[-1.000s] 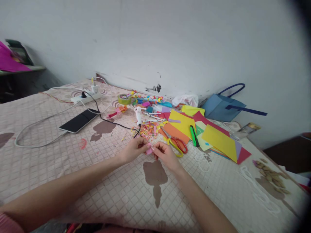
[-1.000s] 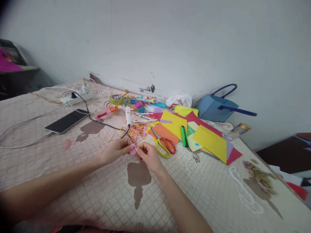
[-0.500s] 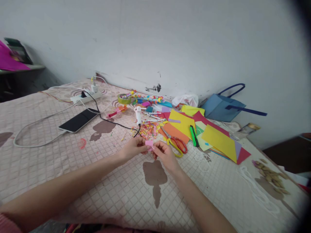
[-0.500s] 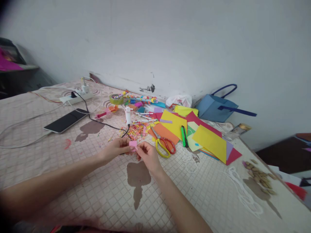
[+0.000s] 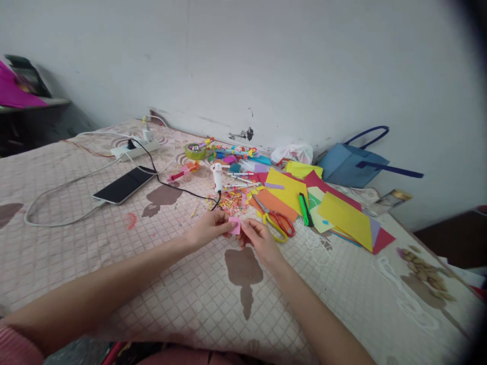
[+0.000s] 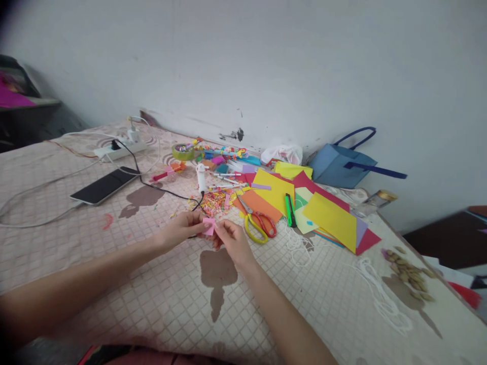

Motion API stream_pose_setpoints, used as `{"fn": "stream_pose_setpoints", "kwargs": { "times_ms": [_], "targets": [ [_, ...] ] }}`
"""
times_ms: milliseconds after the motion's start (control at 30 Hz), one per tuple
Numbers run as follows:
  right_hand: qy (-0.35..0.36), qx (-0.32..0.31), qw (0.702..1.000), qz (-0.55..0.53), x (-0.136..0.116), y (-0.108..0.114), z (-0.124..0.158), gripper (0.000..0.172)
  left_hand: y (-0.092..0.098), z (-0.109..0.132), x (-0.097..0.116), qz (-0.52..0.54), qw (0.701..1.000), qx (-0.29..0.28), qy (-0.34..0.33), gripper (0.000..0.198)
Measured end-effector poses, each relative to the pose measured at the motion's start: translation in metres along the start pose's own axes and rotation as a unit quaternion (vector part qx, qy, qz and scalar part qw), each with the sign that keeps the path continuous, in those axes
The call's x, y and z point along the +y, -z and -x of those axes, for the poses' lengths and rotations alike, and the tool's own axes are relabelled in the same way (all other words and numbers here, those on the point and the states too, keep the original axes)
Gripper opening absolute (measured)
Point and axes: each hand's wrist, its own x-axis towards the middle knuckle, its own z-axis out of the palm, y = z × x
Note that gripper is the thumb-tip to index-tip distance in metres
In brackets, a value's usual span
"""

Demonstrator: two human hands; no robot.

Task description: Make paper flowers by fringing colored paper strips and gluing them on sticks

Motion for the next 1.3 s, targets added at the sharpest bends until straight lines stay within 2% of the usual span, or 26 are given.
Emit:
{"fn": "stream_pose_setpoints", "kwargs": {
  "times_ms": [333, 633, 800, 967, 1133, 1300],
  "targets": [
    [0.004, 0.005, 1.000, 0.011, 0.0014, 0.0020, 0.0013, 0.021, -0.0011, 0.0001, 0.0009, 0.018, 1.000, 0.005, 0.013, 0.032],
    [-0.023, -0.015, 1.000, -0.011, 0.0009, 0.0007, 0.0019, 0.024, 0.0015, -0.0010, -0.0014, -0.011, 1.000, -0.010, 0.016, 0.031],
    [-0.014, -0.013, 1.000, 0.000, 0.0003, 0.0001, 0.0017, 0.025, 0.0020, -0.0016, -0.0034, -0.009, 0.999, -0.020, 0.024, 0.031],
    [0.008, 0.022, 1.000, 0.011, 0.0016, -0.0018, 0.0024, 0.024, 0.0026, -0.0016, -0.0018, -0.001, 1.000, 0.007, 0.014, 0.033],
    [0.017, 0.031, 0.999, 0.019, 0.0014, -0.0038, 0.0038, 0.023, 0.0020, -0.0003, -0.0005, 0.037, 0.999, 0.036, -0.004, 0.033],
    [0.037, 0.045, 0.998, 0.029, 0.0007, -0.0064, 0.0050, 0.023, 0.0024, 0.0000, 0.0005, 0.013, 0.999, 0.039, -0.008, 0.034]
  ]
}}
